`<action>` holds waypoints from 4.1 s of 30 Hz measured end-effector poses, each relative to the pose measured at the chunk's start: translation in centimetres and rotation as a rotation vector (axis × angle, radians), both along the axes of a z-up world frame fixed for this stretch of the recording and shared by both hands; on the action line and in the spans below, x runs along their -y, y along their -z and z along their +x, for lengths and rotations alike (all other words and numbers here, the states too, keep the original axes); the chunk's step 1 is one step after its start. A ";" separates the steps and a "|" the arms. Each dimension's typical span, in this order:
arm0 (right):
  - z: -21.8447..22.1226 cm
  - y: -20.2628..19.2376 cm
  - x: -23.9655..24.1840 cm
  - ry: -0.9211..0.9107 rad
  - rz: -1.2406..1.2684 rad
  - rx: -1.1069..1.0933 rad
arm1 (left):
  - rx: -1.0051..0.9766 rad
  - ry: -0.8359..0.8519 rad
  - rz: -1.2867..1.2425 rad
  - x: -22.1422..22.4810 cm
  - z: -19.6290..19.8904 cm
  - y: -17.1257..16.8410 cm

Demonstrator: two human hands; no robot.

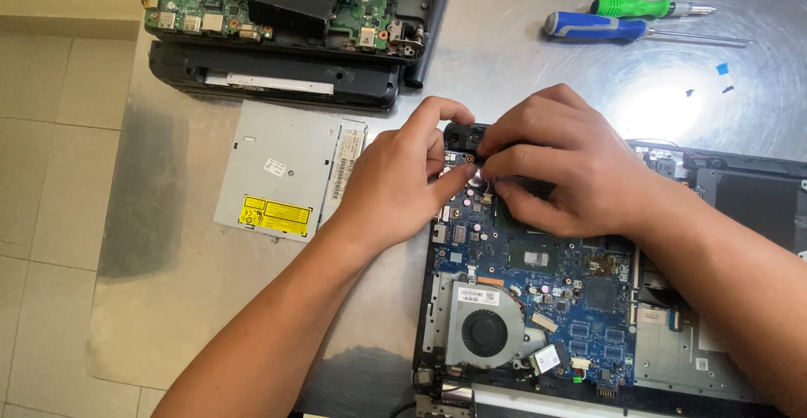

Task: Disassembling, cleaning, and repairing internal components of a laptop computer using a screwdriver and cleaning cloth.

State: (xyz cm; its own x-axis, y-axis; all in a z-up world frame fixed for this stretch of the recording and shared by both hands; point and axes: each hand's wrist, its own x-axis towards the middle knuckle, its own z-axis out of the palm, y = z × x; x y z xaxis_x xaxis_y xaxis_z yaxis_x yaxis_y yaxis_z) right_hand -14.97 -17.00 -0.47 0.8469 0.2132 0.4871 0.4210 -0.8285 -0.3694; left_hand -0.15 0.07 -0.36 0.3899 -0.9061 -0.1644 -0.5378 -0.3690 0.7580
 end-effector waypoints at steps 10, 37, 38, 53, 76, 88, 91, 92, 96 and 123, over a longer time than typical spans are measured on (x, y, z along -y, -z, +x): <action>0.2 -0.3 -0.2 -0.023 -0.035 -0.027 | -0.174 -0.012 -0.086 -0.1 0.9 -0.1; 0.3 -0.4 0.4 -0.061 -0.002 -0.147 | -0.141 0.005 -0.058 -0.1 1.0 -0.4; 0.3 -0.5 0.4 -0.059 -0.001 -0.147 | -0.141 0.007 -0.057 -0.1 1.1 -0.3; 0.3 -0.2 0.4 -0.037 0.050 -0.168 | 0.181 0.224 -0.242 -0.4 0.5 0.9; 0.3 0.1 0.5 -0.012 0.107 -0.185 | 0.543 0.542 -0.403 -1.0 1.4 1.5; 0.3 0.0 0.8 -0.061 0.101 -0.165 | 0.550 0.520 -0.398 -1.0 1.2 1.3; 0.1 0.3 0.9 -0.046 0.127 -0.133 | 0.551 0.520 -0.389 -1.0 1.1 1.3; -0.1 0.4 0.8 -0.045 0.123 -0.130 | 0.555 0.520 -0.392 -0.9 1.1 1.4; -0.7 0.3 0.8 0.021 0.139 -0.047 | 0.540 0.505 -0.371 -0.8 1.1 1.8; -3.1 -0.1 -2.1 0.258 -0.067 -0.166 | 0.227 0.314 -0.077 -0.8 0.7 -1.3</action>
